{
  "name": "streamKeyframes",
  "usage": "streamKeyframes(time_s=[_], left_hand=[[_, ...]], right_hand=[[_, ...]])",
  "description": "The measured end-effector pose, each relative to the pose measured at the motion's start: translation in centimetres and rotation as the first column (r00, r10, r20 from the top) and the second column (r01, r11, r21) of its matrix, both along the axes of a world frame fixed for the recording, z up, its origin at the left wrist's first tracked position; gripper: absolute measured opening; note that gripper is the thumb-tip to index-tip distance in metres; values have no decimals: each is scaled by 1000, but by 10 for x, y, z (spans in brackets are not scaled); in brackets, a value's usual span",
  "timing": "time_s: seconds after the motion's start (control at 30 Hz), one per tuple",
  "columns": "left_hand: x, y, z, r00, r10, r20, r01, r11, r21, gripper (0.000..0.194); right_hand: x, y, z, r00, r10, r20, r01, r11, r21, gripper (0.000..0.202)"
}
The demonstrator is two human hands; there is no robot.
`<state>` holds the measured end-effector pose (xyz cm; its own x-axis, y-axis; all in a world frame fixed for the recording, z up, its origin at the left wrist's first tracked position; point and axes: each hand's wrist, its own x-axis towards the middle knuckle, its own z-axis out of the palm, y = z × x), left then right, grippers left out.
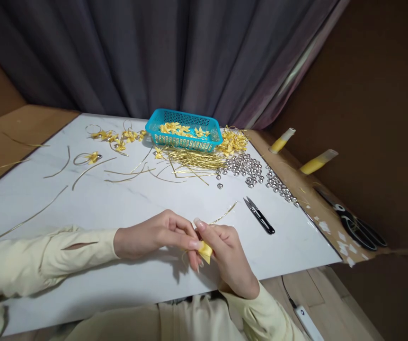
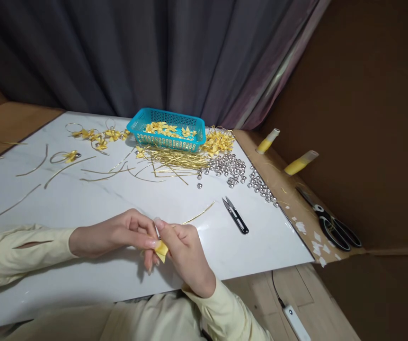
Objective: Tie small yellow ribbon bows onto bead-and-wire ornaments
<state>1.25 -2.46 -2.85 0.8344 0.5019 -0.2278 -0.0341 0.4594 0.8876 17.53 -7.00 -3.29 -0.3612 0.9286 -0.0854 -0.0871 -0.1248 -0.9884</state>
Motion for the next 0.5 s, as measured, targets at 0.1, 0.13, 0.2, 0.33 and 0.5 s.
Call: streamKeyframes(time_s=[0.1, 0.13, 0.2, 0.33, 0.5], left_hand=[[0, 0, 3, 999, -30, -32, 32, 998, 48, 12], [1, 0, 3, 998, -38, -46, 41, 998, 48, 12], [1, 0, 3, 997, -38, -60, 40, 999, 23, 12], [2, -1, 1, 999, -38, -30, 37, 998, -50, 12], [2, 0, 0, 988, -151, -15, 148, 983, -109, 11]], right_hand=[[6, 2, -2, 997, 62, 47, -64, 997, 37, 56], [8, 3, -3, 994, 80, 68, -84, 995, 52, 55], [11, 4, -6, 994, 68, 91, -74, 995, 63, 48], [13, 3, -6, 998, -37, -49, 35, 998, -47, 30], [11, 1, -3, 984, -11, -178, -9, 994, -111, 42]])
